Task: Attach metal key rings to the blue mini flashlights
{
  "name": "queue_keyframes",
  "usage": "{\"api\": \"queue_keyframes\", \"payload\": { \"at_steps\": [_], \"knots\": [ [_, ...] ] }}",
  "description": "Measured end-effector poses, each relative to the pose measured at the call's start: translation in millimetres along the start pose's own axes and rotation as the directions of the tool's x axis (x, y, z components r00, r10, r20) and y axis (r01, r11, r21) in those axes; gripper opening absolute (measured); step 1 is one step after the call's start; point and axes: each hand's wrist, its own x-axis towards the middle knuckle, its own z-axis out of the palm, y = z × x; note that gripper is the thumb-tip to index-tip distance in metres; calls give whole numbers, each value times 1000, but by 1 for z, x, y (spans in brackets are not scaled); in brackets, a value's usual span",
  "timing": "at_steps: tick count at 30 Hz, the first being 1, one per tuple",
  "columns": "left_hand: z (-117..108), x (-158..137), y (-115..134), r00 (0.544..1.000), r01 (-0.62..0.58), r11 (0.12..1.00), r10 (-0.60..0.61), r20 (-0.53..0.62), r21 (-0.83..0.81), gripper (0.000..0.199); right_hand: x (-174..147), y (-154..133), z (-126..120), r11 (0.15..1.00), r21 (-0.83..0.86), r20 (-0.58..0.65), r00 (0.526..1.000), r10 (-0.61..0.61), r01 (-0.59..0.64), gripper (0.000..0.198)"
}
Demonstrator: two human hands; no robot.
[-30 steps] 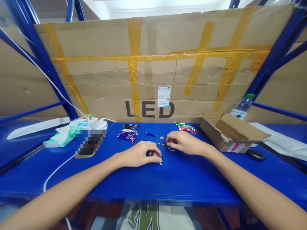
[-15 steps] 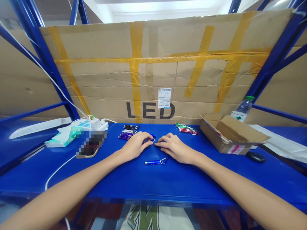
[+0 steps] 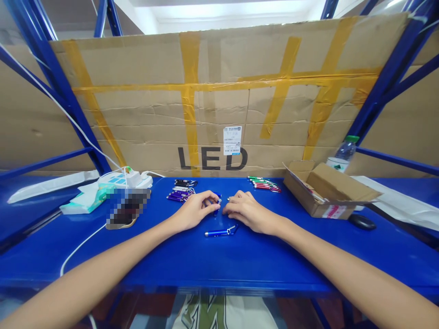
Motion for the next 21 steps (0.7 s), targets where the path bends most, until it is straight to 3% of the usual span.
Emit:
{"api": "queue_keyframes", "payload": {
  "at_steps": [6,15,18,21],
  "knots": [
    [1,0,-1,1000,1,999,-2,-19,-45,30,2,-1,1,997,-78,35,999,8,-5,21],
    [0,0,1,1000,23,999,-23,11,-23,32,2,5,0,987,111,-151,980,131,-115,13],
    [0,1,-2,999,15,999,-17,-44,-37,30,2,13,0,988,46,-222,963,153,-146,6],
    [-1,3,-5,995,34,998,-39,-92,-57,29,1,24,2,981,-67,-248,956,159,-181,22]
  ]
}}
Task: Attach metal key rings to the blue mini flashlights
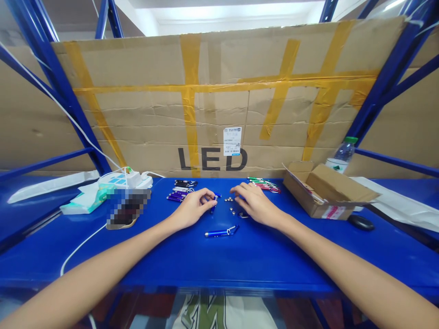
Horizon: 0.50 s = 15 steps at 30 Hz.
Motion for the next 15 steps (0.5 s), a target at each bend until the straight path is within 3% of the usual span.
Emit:
{"api": "queue_keyframes", "payload": {
  "at_steps": [8,10,15],
  "knots": [
    [0,1,0,1000,1,999,-1,-2,43,24,-4,6,13,998,-54,209,978,-26,38,64],
    [0,0,1,1000,2,999,-2,-1,51,24,-3,4,12,997,-61,218,975,-34,48,61],
    [0,0,2,1000,2,999,-2,-2,54,26,-2,-4,5,990,-22,146,980,-133,138,32]
  ]
}}
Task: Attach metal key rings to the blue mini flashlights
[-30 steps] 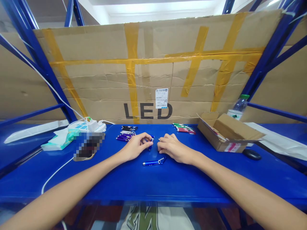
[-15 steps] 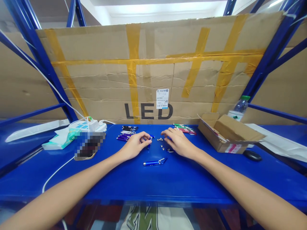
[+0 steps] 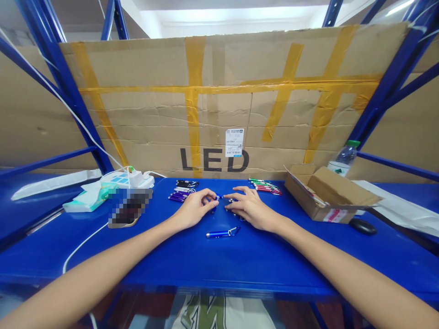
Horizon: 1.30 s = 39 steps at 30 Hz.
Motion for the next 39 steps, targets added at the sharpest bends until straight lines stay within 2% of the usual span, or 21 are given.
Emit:
{"api": "queue_keyframes", "payload": {
  "at_steps": [3,7,15,18,21,24,27,30,33,35,39],
  "knots": [
    [0,0,0,1000,-13,1000,13,-7,7,26,1,-9,-4,997,60,-5,999,-51,52,20],
    [1,-1,0,1000,-28,999,28,-2,17,26,2,-23,-9,989,147,41,998,-37,30,12],
    [1,-2,1,999,-38,998,38,7,45,27,-1,-28,-9,988,156,50,999,-18,10,5],
    [1,-3,2,998,-43,999,42,40,9,29,-1,-27,-11,986,162,-16,999,32,-29,9],
    [3,-5,5,993,-41,998,47,106,-55,30,2,-27,-14,946,313,-141,981,131,-81,8],
    [4,-7,9,987,-39,993,56,150,-110,32,4,-30,-16,864,501,-198,965,172,-51,7],
    [5,-10,14,982,-64,990,84,167,-125,31,5,-34,-14,820,573,-216,961,170,-17,8],
    [4,-11,17,980,-95,990,111,162,-103,28,4,-35,-10,835,550,-263,952,158,13,9],
    [4,-11,19,979,-113,989,128,158,-98,26,3,-34,-10,894,443,-296,953,70,71,13],
    [4,-11,19,979,-113,988,129,160,-106,26,3,-34,-10,922,375,-290,957,16,99,16],
    [5,-11,16,979,-123,987,137,148,-99,27,2,-34,-12,944,312,-264,964,-17,102,18]
  ]
}}
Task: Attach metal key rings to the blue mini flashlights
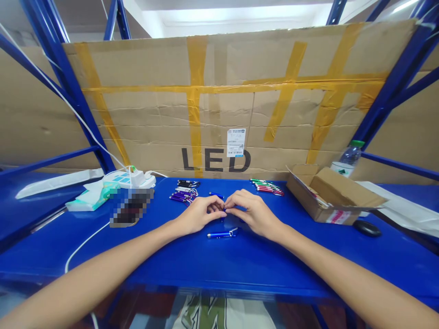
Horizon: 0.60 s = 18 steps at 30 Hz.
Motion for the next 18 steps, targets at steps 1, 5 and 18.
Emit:
{"api": "queue_keyframes", "payload": {
  "at_steps": [1,5,18],
  "knots": [
    [0,0,0,1000,-4,1000,4,-4,10,27,0,-1,0,1000,-8,15,1000,0,0,17],
    [-3,0,1,1000,-23,998,24,-14,58,25,1,-4,-3,999,-35,34,999,-11,12,15],
    [-9,-1,0,985,-146,941,168,-48,304,14,-3,25,-3,930,-358,263,947,187,-84,12]
  ]
}}
